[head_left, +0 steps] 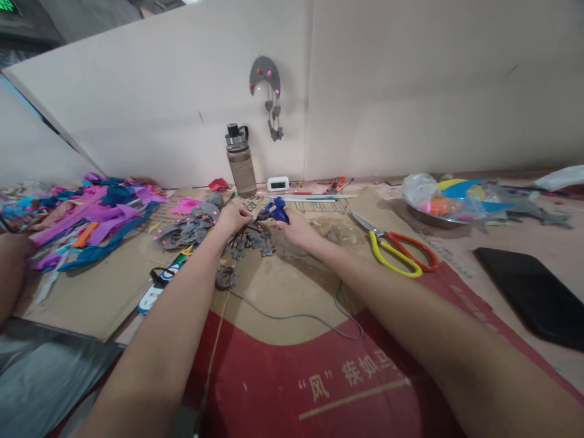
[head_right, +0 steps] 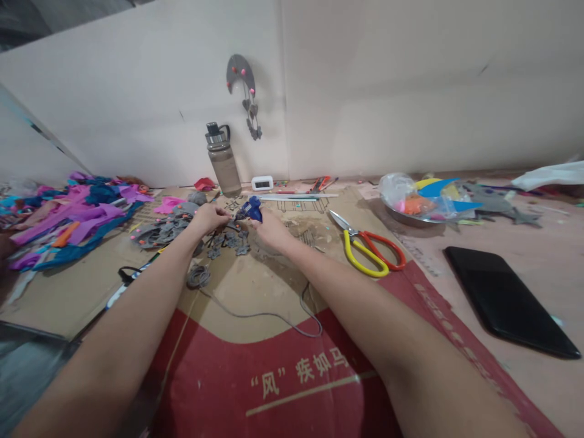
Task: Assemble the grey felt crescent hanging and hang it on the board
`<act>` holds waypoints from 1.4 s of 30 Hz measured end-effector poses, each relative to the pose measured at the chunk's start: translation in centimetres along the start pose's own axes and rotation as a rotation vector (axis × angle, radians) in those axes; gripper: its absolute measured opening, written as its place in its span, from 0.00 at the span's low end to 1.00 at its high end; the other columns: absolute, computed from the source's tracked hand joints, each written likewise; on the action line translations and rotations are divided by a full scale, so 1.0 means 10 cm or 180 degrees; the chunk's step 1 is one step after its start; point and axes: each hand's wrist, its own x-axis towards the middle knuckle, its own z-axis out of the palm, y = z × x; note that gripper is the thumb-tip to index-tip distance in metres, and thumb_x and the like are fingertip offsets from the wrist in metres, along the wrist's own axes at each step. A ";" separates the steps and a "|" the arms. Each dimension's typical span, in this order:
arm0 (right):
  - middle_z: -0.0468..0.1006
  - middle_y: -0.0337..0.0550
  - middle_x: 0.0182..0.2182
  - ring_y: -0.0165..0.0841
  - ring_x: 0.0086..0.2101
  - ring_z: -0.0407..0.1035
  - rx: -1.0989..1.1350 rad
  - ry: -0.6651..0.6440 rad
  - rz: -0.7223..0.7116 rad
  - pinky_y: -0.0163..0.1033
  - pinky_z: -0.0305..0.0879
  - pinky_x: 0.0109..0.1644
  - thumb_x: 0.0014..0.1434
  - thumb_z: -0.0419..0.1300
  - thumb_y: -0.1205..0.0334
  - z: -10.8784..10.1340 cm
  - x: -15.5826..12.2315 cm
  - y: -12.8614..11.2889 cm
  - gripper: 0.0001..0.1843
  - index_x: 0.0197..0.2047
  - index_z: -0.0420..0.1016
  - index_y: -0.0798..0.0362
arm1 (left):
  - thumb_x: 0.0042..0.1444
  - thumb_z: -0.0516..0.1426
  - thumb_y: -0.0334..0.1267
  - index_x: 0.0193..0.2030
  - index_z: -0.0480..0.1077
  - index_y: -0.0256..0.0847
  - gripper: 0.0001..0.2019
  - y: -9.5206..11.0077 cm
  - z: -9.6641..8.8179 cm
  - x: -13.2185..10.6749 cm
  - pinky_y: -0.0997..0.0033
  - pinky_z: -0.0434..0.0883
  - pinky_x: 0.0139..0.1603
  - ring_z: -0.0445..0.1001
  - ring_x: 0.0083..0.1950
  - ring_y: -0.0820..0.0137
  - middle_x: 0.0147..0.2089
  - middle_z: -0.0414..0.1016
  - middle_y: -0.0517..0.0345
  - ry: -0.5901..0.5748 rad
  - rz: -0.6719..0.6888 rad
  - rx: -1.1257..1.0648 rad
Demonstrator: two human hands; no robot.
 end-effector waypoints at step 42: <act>0.76 0.42 0.33 0.32 0.30 0.68 0.0730 0.0242 0.0375 0.36 0.63 0.36 0.56 0.53 0.63 -0.12 0.03 0.21 0.12 0.45 0.67 0.53 | 0.48 0.61 0.36 0.38 0.78 0.39 0.10 0.04 0.08 0.04 0.76 0.69 0.38 0.76 0.38 0.69 0.37 0.81 0.54 0.0016 0.0093 0.0407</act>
